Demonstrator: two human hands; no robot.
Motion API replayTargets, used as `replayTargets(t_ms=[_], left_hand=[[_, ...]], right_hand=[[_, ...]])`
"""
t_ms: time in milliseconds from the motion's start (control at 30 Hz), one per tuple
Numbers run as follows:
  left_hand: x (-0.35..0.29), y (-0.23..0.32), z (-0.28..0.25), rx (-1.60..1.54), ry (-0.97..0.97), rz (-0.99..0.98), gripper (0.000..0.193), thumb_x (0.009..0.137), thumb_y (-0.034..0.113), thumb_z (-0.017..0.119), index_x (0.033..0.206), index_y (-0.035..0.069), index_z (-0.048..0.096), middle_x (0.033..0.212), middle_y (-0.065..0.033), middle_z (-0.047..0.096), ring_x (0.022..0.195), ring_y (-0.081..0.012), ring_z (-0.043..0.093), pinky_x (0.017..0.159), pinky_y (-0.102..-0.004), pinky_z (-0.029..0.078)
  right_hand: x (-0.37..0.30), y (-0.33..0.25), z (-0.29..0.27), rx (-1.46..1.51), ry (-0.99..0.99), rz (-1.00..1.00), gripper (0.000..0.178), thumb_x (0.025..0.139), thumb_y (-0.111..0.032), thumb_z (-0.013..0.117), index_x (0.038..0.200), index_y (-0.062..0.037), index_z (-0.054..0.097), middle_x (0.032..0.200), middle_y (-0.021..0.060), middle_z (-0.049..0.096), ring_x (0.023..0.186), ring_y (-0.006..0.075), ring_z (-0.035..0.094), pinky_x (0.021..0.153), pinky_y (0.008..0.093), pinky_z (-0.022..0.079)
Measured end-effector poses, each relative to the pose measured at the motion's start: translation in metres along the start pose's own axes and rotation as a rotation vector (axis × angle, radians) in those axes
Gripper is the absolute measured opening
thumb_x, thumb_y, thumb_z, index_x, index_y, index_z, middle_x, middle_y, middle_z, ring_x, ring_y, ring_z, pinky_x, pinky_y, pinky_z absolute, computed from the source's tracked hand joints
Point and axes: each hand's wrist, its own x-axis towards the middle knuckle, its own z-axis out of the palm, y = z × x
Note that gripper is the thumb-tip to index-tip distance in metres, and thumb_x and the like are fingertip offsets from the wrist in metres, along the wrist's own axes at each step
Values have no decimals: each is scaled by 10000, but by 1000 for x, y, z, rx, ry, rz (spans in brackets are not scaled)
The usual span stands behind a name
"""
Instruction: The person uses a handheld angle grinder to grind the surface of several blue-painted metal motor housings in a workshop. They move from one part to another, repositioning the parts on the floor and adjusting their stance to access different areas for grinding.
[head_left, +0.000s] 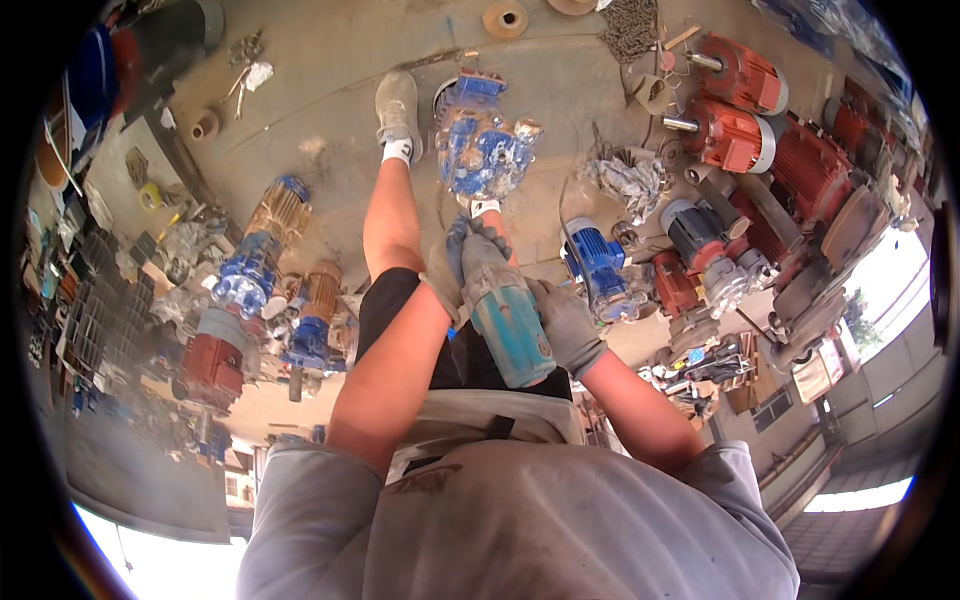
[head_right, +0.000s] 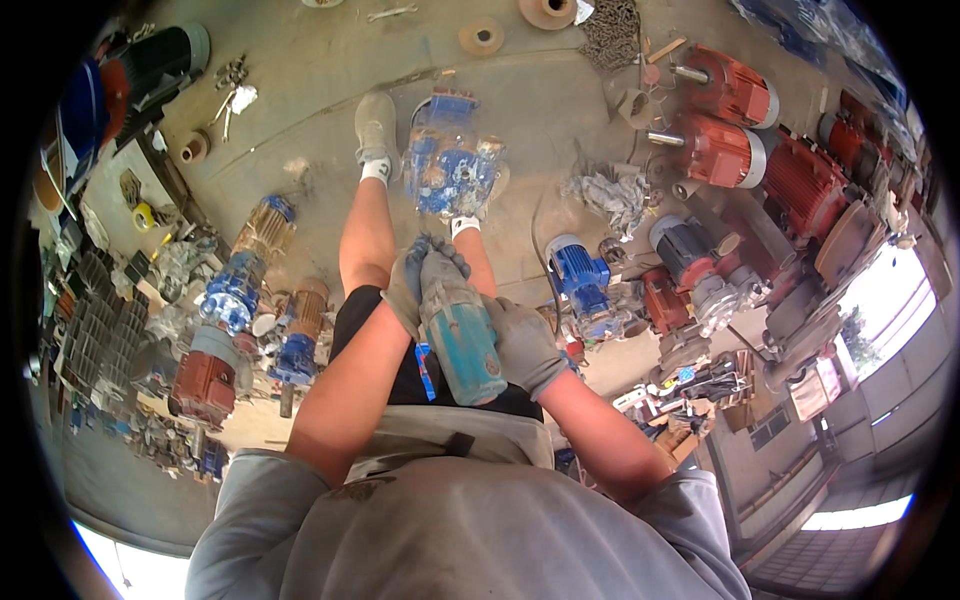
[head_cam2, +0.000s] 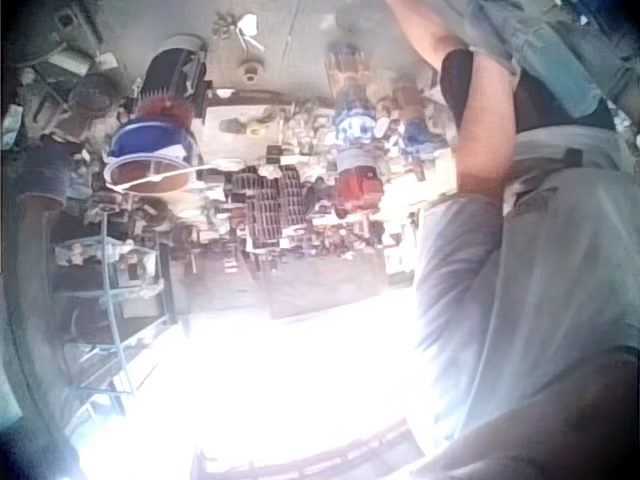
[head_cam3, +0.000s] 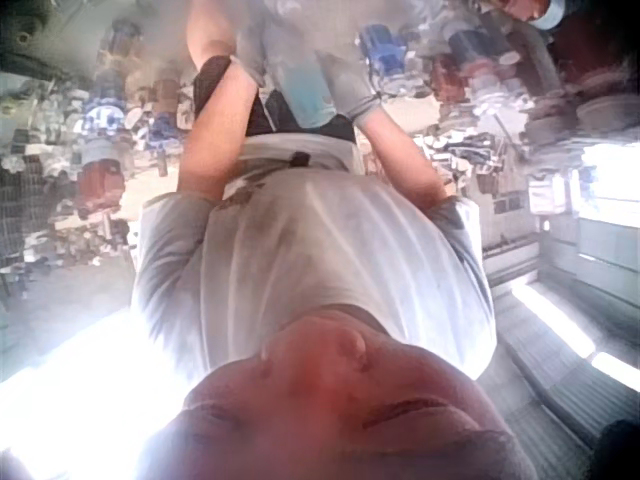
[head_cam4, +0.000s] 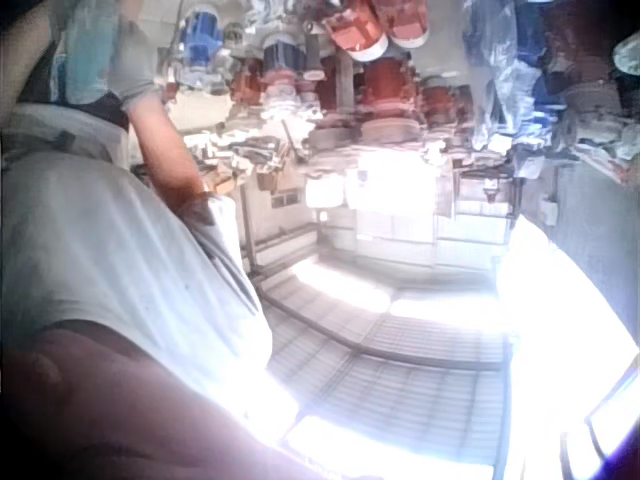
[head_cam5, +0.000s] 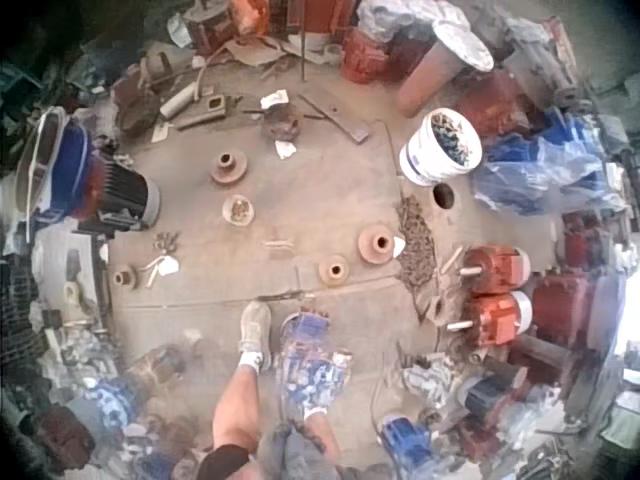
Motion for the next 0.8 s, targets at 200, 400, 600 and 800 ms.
replayTargets(t_ms=[200, 400, 600, 800], left_hand=[[2, 14, -6, -17, -59, -5, 276, 1110, 380, 522, 1037, 129, 612, 928, -68, 663, 928, -356, 689, 759, -605, 590], [4, 7, -5, -70, 0, 18, 258, 1123, 360, 505, 1056, 132, 607, 921, -69, 663, 885, -328, 685, 778, -550, 586], [-1, 9, 11, 33, 42, 15, 275, 1126, 366, 503, 1044, 123, 603, 893, -46, 648, 851, -299, 661, 821, -478, 578], [19, 1, -20, -311, -280, 16, 340, 1142, 352, 445, 996, 108, 630, 859, -45, 644, 843, -270, 663, 871, -467, 574]], right_hand=[[18, -10, 6, -89, -53, 40, 565, 838, -140, 671, 1382, -28, 567, 1073, 211, 693, 962, 429, 696, 850, 512, 549], [12, -10, 3, -142, -69, 22, 561, 836, -142, 668, 1378, -27, 573, 1090, 206, 694, 971, 418, 699, 841, 512, 547], [15, -9, 2, -154, -57, 30, 532, 851, -134, 641, 1369, -27, 588, 1084, 201, 699, 951, 412, 701, 823, 507, 543], [39, -46, -35, -385, -179, -3, 513, 838, -143, 651, 1336, -24, 623, 1067, 202, 699, 911, 402, 705, 819, 492, 531]])
